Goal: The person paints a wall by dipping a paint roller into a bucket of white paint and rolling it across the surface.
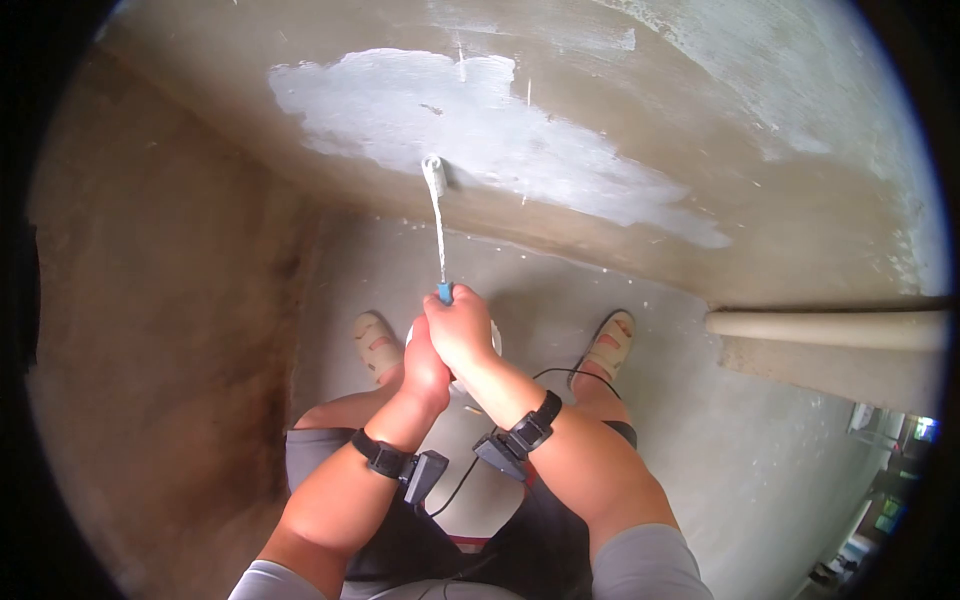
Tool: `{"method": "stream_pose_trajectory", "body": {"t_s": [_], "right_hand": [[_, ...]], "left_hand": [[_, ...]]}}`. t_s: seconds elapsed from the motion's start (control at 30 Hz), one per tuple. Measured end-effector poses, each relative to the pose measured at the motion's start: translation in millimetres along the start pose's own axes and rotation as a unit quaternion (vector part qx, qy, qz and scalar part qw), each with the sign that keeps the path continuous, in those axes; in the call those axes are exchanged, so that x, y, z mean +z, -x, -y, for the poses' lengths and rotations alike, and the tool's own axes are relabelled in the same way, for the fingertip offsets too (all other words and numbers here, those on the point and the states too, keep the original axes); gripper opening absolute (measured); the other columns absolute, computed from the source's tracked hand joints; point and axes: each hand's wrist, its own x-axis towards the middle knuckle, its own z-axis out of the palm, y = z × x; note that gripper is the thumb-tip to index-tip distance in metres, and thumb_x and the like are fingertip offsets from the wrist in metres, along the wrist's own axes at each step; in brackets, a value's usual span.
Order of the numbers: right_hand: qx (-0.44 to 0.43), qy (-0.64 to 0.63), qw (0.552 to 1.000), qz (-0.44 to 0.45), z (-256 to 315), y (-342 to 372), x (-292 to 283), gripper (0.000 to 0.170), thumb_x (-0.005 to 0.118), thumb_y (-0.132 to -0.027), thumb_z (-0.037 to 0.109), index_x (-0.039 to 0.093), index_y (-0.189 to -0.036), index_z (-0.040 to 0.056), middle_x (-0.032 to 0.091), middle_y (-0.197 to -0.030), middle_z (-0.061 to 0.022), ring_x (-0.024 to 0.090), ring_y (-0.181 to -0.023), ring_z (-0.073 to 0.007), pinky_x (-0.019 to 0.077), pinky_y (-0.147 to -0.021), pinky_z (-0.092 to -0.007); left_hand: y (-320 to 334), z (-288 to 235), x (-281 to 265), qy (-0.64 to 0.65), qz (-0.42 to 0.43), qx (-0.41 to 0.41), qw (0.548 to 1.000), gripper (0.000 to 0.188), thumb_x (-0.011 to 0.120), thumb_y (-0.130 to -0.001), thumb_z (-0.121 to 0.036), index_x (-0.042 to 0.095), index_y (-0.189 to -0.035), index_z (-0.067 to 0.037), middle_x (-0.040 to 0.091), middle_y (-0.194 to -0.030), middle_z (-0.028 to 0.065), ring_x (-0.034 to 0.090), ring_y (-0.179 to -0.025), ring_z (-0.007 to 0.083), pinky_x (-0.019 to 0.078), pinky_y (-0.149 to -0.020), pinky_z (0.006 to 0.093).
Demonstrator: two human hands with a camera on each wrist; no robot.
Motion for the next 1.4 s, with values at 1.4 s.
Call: {"method": "stream_pose_trajectory", "body": {"t_s": [1.4], "right_hand": [[-0.007, 0.017, 0.999, -0.029, -13, 10, -84, 0.018, 0.07, -0.09, 0.012, 0.066, -0.096, -0.0034, 0.067, -0.083, -0.0066, 0.06, -0.075, -0.0128, 0.0503, -0.069, -0.0307]], "left_hand": [[22, 38, 62, -0.062, 0.043, -0.002, 0.997, 0.04, 0.032, -0.106, -0.041, 0.058, -0.103, -0.011, 0.061, -0.086, 0.0005, 0.054, -0.067, 0.0102, 0.0425, -0.054, 0.0277]]}}
